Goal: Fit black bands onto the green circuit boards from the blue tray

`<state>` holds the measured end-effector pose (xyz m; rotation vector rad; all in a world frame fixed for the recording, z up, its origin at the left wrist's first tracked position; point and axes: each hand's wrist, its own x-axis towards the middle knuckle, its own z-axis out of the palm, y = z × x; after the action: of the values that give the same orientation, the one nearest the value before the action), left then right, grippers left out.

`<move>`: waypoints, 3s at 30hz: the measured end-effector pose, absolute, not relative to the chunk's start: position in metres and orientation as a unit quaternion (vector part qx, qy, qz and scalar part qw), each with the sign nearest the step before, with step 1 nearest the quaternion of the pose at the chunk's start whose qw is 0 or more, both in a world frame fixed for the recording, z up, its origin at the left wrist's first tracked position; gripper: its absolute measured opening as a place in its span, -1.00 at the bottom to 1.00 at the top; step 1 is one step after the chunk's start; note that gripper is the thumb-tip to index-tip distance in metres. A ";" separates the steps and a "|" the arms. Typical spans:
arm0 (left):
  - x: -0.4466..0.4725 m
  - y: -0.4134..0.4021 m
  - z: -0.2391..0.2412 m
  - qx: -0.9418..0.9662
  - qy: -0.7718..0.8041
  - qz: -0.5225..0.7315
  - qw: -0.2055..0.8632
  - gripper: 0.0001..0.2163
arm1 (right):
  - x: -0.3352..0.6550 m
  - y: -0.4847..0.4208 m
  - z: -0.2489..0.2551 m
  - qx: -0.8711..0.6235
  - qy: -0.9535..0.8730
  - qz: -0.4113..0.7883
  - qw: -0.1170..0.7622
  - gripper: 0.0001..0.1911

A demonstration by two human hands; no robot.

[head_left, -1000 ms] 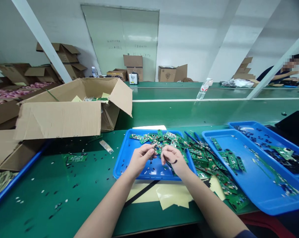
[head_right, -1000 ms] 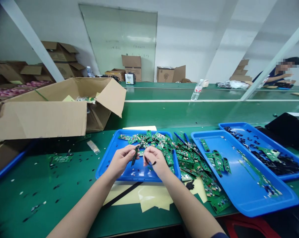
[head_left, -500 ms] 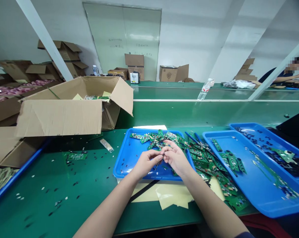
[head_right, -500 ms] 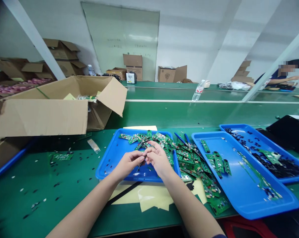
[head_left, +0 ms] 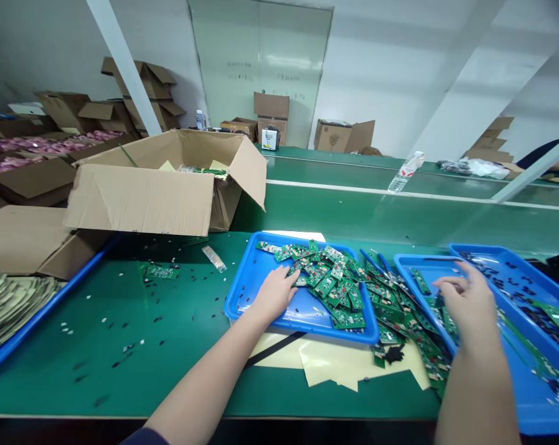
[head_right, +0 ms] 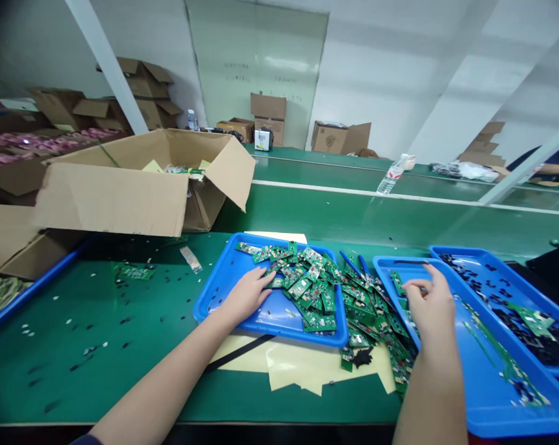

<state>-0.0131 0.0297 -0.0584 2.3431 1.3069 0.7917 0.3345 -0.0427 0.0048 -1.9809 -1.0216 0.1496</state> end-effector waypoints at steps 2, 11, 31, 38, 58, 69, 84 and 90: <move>-0.011 0.028 -0.056 0.831 0.461 0.265 0.165 -0.73 | 0.353 -0.043 -0.005 -0.848 -0.406 -0.001 0.341 -0.35; -0.008 0.023 -0.040 0.829 0.461 0.266 0.171 -0.84 | 0.351 -0.033 -0.022 -0.833 -0.467 -0.023 0.296 -0.23; -0.018 0.016 -0.012 0.850 0.210 0.476 -0.082 -0.80 | 0.151 -0.004 -0.024 -0.395 -0.367 0.571 0.619 -0.27; -0.012 0.016 -0.016 0.810 0.283 0.511 0.042 -0.75 | 0.149 -0.007 -0.017 -0.390 -0.310 0.581 0.644 -0.23; -0.010 0.028 0.003 0.330 0.418 0.575 0.621 -0.77 | 0.150 -0.017 -0.027 -0.431 -0.550 0.390 0.600 -0.79; -0.004 0.010 0.010 0.551 0.439 0.385 0.596 -0.75 | 0.157 -0.021 -0.023 -0.476 -0.669 0.231 0.522 -0.81; -0.001 0.007 0.008 0.543 0.426 0.358 0.629 -0.70 | 0.148 -0.021 -0.019 -0.468 -0.500 0.436 0.584 -0.73; 0.003 0.004 0.006 0.546 0.404 0.331 0.655 -0.68 | 0.150 -0.020 -0.018 -0.495 -0.473 0.408 0.604 -0.71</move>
<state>0.0030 0.0037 0.0059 1.2383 0.9149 0.7496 0.1501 -0.0198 -0.0180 -1.1454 -1.0955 0.9438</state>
